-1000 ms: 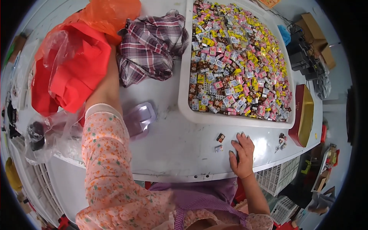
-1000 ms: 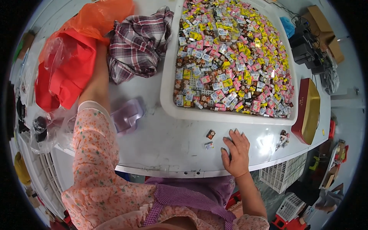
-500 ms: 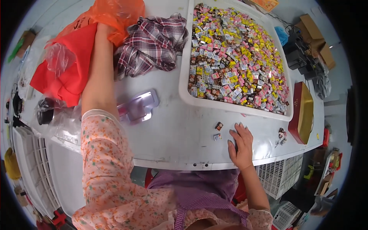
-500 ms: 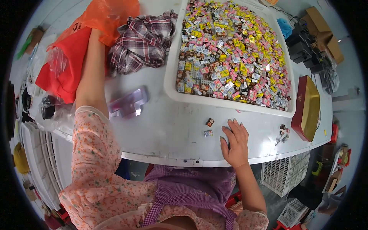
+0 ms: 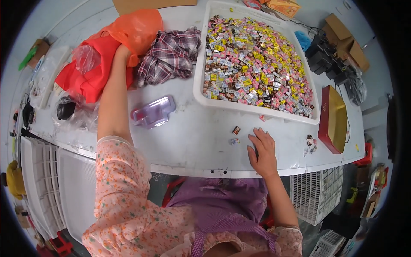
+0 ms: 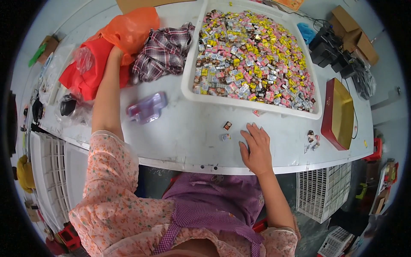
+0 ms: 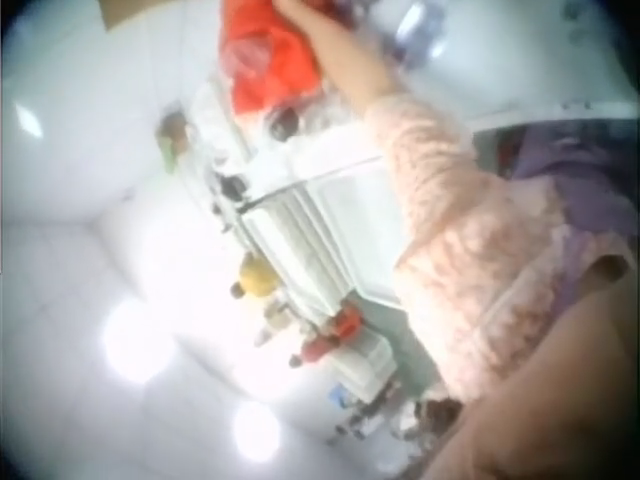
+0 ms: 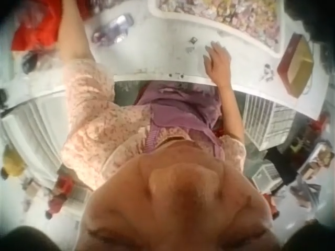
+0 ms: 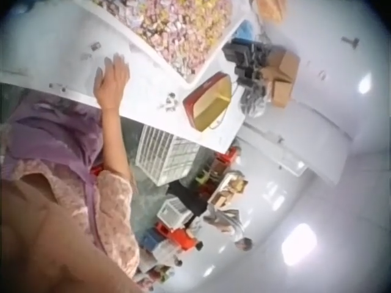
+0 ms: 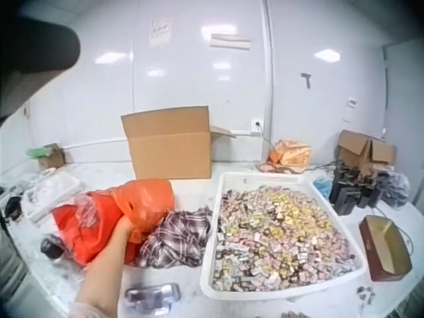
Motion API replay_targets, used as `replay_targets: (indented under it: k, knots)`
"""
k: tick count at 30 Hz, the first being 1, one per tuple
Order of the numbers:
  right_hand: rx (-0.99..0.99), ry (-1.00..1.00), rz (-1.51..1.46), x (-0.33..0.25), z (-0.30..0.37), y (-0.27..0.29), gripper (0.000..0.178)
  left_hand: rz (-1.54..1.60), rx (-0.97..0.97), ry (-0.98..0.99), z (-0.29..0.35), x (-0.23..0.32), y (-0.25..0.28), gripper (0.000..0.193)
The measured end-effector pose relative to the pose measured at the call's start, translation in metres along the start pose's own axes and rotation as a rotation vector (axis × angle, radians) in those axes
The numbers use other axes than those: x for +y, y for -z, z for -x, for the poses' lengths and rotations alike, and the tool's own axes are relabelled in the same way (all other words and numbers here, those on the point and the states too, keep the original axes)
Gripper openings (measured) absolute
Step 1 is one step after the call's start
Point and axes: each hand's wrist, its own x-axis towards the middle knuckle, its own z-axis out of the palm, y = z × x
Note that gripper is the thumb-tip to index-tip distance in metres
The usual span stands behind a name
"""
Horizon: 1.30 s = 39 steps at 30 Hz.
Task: Packaging small blister-packed items and cotton into white plastic bottles and sealing them.
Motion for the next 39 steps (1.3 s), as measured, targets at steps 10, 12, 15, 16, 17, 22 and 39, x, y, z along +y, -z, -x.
replay_targets:
  k: [10, 12, 15, 16, 17, 22, 39]
  knots:
    - [0.041, 0.057, -0.023, -0.002, 0.001, -0.001, 0.032, -0.31, 0.117, -0.376, 0.008, -0.013, 0.012, 0.052]
    - [0.055, 0.046, -0.014, 0.0, 0.003, -0.001, 0.032, 0.176, 0.19, -0.165, 0.019, 0.015, 0.014, 0.043]
    - [0.049, 0.026, -0.012, 0.005, 0.007, -0.003, 0.031, 0.556, 0.188, 0.022, 0.055, 0.079, 0.033, 0.042]
    - [0.052, 0.031, -0.005, 0.005, 0.007, -0.002, 0.031, 0.541, 0.305, 0.074, 0.066, 0.093, 0.04, 0.03]
    - [0.055, 0.039, 0.001, 0.004, 0.006, -0.002, 0.031, 0.535, 0.311, 0.072, 0.074, 0.093, 0.041, 0.03]
    - [0.063, 0.04, -0.014, 0.005, 0.007, -0.003, 0.03, 0.458, 0.673, -0.104, 0.126, 0.088, 0.022, 0.028]
    - [0.087, 0.033, -0.004, 0.005, 0.011, -0.007, 0.03, 1.725, -0.209, 0.377, 0.281, 0.113, 0.009, 0.039]
